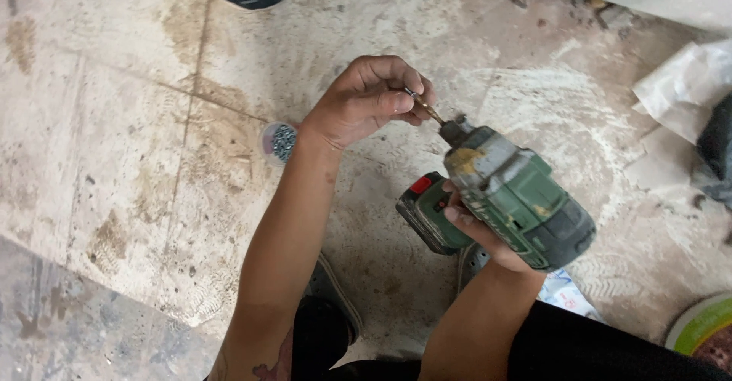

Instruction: Securing a metal door frame to a wall using a power drill and screws.

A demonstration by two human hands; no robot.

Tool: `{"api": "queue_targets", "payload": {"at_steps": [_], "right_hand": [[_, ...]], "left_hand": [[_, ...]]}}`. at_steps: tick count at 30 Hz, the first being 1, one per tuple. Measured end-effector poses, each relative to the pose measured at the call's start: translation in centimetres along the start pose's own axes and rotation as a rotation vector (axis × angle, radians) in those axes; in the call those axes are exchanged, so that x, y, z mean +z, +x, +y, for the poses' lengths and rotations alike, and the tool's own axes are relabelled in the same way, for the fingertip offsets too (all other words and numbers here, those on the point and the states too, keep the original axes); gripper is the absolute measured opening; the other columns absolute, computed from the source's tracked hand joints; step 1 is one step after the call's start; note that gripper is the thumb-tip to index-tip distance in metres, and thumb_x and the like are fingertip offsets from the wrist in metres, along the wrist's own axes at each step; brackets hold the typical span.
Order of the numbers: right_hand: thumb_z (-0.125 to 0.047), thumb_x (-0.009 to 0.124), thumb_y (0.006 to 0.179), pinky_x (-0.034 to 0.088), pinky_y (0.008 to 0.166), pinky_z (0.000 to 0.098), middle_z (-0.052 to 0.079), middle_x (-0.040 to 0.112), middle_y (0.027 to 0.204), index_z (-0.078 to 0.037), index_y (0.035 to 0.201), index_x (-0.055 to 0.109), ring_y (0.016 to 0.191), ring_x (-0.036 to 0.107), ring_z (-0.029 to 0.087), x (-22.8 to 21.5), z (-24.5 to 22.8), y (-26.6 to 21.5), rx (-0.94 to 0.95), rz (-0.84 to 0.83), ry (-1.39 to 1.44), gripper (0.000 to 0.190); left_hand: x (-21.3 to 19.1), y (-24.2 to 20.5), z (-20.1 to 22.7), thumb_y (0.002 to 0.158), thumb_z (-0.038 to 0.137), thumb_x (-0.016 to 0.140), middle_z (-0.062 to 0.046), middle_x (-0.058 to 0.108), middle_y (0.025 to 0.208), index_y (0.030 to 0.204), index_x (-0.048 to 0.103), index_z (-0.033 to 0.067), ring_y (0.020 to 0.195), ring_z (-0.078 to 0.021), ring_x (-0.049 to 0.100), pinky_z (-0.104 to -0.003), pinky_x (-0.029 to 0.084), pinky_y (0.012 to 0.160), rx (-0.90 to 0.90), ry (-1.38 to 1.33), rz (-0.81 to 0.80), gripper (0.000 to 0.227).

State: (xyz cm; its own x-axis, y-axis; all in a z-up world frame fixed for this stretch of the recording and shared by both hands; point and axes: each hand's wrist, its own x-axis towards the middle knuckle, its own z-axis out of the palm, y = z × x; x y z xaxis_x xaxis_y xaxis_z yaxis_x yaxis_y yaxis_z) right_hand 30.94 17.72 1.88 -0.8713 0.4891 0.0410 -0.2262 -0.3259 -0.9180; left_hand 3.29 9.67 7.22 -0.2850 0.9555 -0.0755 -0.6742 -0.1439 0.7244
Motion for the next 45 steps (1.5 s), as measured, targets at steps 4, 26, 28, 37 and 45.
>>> {"api": "queue_targets", "payload": {"at_steps": [4, 26, 28, 37, 45], "right_hand": [[-0.005, 0.066, 0.091, 0.051, 0.083, 0.0229, 0.013, 0.077, 0.097, 0.001, 0.119, 0.074, 0.103, 0.072, 0.019, -0.9, -1.6, 1.4, -0.012, -0.211, -0.487, 0.030], [-0.017, 0.069, 0.096, 0.056, 0.073, 0.0456, 0.022, 0.070, 0.088, 0.002, 0.118, 0.066, 0.082, 0.072, 0.036, 0.6, -1.1, 1.7, 0.131, -0.119, -0.462, 0.030], [-0.018, 0.069, 0.096, 0.056, 0.073, 0.0472, 0.022, 0.069, 0.088, 0.001, 0.118, 0.066, 0.081, 0.072, 0.036, 0.7, -0.5, 2.1, 0.079, -0.098, -0.487, 0.029], [-0.028, 0.068, 0.096, 0.060, 0.074, 0.0521, 0.020, 0.069, 0.081, -0.004, 0.118, 0.064, 0.076, 0.074, 0.033, -0.7, -1.7, 2.6, 0.158, -0.006, -0.491, 0.033], [-0.024, 0.064, 0.100, 0.057, 0.072, 0.0569, 0.019, 0.072, 0.083, -0.005, 0.123, 0.065, 0.083, 0.074, 0.032, -1.5, -0.5, 2.4, 0.195, 0.220, -0.381, 0.030]], "left_hand": [[-0.6, -1.4, 0.5, 0.091, 0.000, 0.074, -0.020, 0.074, 0.099, 0.106, 0.068, -0.0057, 0.090, -0.0275, 0.078, -0.035, 0.068, 0.081, 0.017, -0.019, -0.008, 0.017], [-0.9, -1.9, 1.4, 0.086, 0.000, 0.080, -0.022, 0.075, 0.090, 0.110, 0.070, -0.0082, 0.085, -0.0268, 0.077, -0.041, 0.067, 0.080, -0.066, 0.307, 0.018, 0.026], [0.1, -1.6, 3.0, 0.086, 0.002, 0.080, -0.019, 0.075, 0.092, 0.112, 0.070, -0.0067, 0.087, -0.0246, 0.077, -0.039, 0.066, 0.082, -0.087, 0.353, 0.030, 0.030], [-5.8, -6.1, 5.2, 0.086, 0.033, 0.082, -0.028, 0.059, 0.140, 0.147, 0.052, 0.0011, 0.132, -0.0461, 0.055, -0.063, 0.049, 0.105, -0.728, 1.519, 0.186, 0.075], [-16.0, -14.3, -2.8, 0.067, 0.042, 0.094, -0.024, 0.036, 0.155, 0.158, 0.034, 0.0178, 0.139, -0.0490, 0.039, -0.073, 0.048, 0.096, -0.963, 1.964, 0.201, 0.111]]}}
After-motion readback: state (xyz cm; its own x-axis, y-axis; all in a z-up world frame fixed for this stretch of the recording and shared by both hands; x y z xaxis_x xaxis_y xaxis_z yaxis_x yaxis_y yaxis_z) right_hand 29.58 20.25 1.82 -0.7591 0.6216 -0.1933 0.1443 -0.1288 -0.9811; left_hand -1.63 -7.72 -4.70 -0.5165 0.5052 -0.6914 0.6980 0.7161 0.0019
